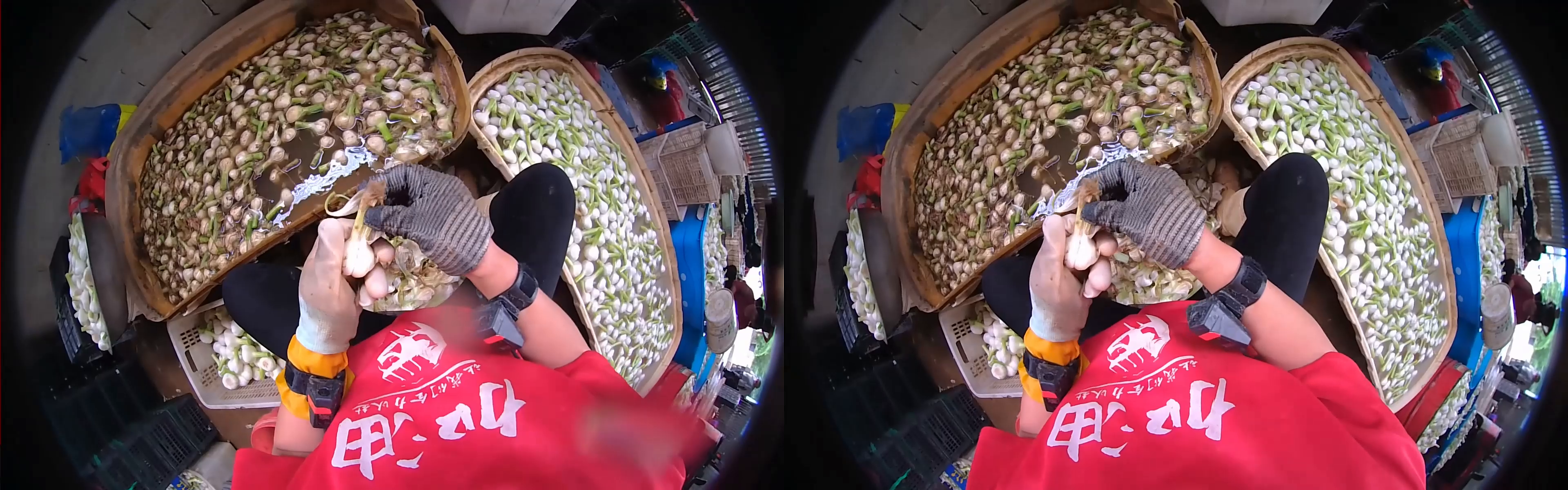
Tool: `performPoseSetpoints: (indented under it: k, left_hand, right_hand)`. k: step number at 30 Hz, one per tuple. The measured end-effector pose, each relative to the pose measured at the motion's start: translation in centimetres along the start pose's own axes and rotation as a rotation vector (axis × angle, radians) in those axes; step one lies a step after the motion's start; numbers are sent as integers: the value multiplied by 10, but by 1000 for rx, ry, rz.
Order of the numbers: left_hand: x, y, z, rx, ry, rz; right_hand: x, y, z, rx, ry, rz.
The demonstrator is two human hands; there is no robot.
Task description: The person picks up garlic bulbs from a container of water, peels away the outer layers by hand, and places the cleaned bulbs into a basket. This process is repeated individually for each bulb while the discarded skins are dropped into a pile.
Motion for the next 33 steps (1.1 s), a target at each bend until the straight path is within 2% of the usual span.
performPoseSetpoints:
  k: [1, 3, 6, 7, 8, 10, 11, 12, 14, 16, 17, 18, 20, 22, 23, 24, 25, 26, 27, 28, 29, 30, 32, 33]
  left_hand:
    - [1, -1, 0, -11, 47, -49]
    - [4, 1, 0, -54, 108, -148]
    - [-4, 17, 11, 30, 36, -69]
    - [-12, 9, 14, 50, 187, 210]
    - [-23, -3, 13, 108, 23, 783]
    - [15, -57, 7, 424, -108, 1333]
    - [24, -65, 10, 330, 4, 1246]
    - [22, -56, 13, 326, 2, 1243]
    - [18, -57, 1, 742, -303, 1297]
    - [19, -53, 4, 746, -319, 1283]
    - [20, -52, 10, 692, -306, 1284]
    - [19, -50, 15, 638, -300, 1286]
    - [20, -44, 20, 602, -272, 1319]
    - [-3, -28, 25, 499, -261, 926]
    - [-16, -8, 33, 346, -203, 479]
    - [-19, 1, 36, 363, -174, 158]
    - [-27, 4, 40, 344, -128, 103]
    - [-44, 5, 44, 322, -83, 48]
    - [-62, -5, 43, 370, -105, 148]
    - [-87, -3, 39, 337, -260, 191]
    - [-93, -9, 37, 285, -299, 383]
    - [-98, -17, 37, 236, -342, 574]
    - [-108, 14, 53, -13, -163, 562]
    - [-109, 33, 58, -134, -94, 600]
  right_hand:
    - [1, 1, 0, -92, -2, 108]
    - [2, -1, -1, -118, 19, 161]
    - [5, -10, -2, -98, 20, 198]
    - [5, -13, -4, -21, -6, 75]
    - [5, -16, -6, 56, -32, -48]
    - [4, -13, -5, 1, -70, -148]
    - [3, -12, -4, -4, -101, -187]
    - [3, -11, -3, -11, -127, -226]
    - [3, -12, 0, -7, -141, -259]
    - [9, -5, 1, -60, -116, -535]
    - [17, -15, -2, -242, -177, -671]
    - [25, -26, -3, -240, -173, -674]
    - [21, -36, -12, -345, -381, -317]
    - [22, -26, -11, -329, -390, -412]
    - [16, -52, -2, -154, -329, 159]
    - [27, -75, 4, 29, -251, 721]
    - [7, -28, -9, -374, -447, -149]
    - [2, -15, -13, -463, -564, -558]
    - [-11, -27, -6, -277, -335, -298]
    - [-17, -33, -4, -94, -104, -38]
    - [-14, -37, 0, 180, 106, -245]
    - [-11, -49, 1, 174, 114, -248]
    - [14, -97, -5, 283, 225, -971]
    - [20, -114, -11, 284, 229, -966]
Point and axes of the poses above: each hand's wrist, its own z-axis towards the middle knuckle, its own x-axis out of the palm, y = z × x, the point moved 8 cm from there along z, towards the middle knuckle, and after that the axes turned 15 degrees about y, right-handed, at the moved point
